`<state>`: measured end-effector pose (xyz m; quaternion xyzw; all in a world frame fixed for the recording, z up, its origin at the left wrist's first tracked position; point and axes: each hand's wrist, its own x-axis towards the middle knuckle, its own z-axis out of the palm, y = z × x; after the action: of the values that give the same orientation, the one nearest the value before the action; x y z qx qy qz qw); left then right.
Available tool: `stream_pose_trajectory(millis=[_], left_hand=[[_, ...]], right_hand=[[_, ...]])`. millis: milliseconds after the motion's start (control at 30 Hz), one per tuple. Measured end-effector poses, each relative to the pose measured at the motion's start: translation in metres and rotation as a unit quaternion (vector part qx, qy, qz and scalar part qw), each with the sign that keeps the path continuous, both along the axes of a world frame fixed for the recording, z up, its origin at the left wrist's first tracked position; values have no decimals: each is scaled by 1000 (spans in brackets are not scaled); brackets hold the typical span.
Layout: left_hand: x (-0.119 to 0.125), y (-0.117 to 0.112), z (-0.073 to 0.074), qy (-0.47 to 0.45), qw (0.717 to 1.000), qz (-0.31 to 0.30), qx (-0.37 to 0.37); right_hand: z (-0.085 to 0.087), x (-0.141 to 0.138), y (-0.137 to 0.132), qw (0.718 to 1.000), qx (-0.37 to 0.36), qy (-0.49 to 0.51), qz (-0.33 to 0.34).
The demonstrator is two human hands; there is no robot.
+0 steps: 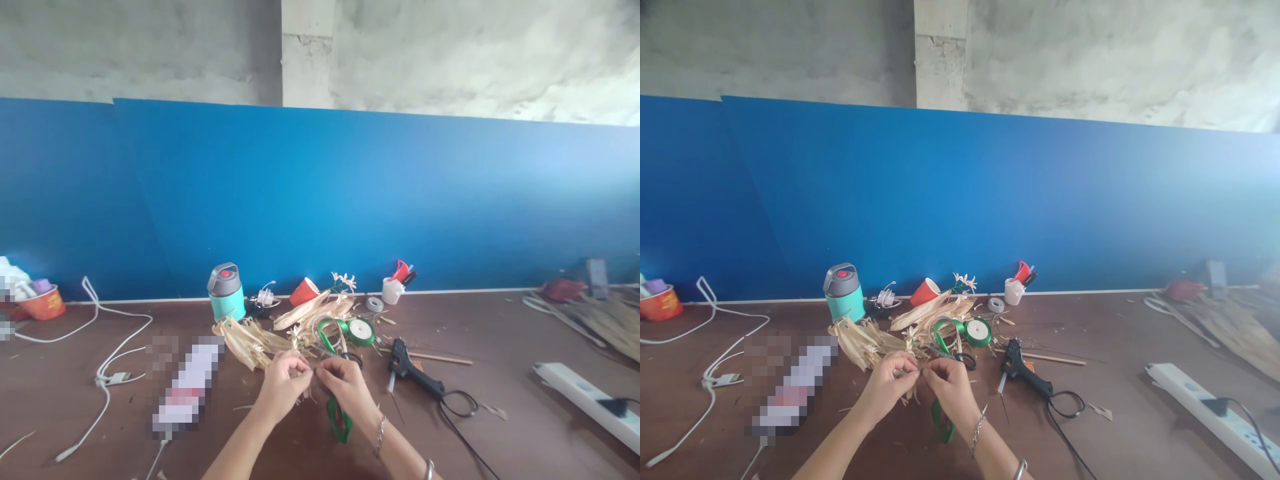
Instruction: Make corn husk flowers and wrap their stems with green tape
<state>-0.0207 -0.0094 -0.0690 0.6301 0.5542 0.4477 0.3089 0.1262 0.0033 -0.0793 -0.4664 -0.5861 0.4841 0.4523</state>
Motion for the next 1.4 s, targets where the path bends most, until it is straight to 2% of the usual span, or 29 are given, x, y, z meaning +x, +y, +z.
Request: stream_pose_trajectory(millis=[600, 933, 1400], left_hand=[[3, -3, 5, 67, 996, 48, 36], [3, -2, 1, 65, 996, 49, 46], [0, 3, -8, 14, 999, 35, 19]], right_hand=[[5, 3, 0, 1000, 16, -7, 1], [0, 2, 0, 999, 29, -23, -4], [7, 5, 0, 997, 17, 33, -69]])
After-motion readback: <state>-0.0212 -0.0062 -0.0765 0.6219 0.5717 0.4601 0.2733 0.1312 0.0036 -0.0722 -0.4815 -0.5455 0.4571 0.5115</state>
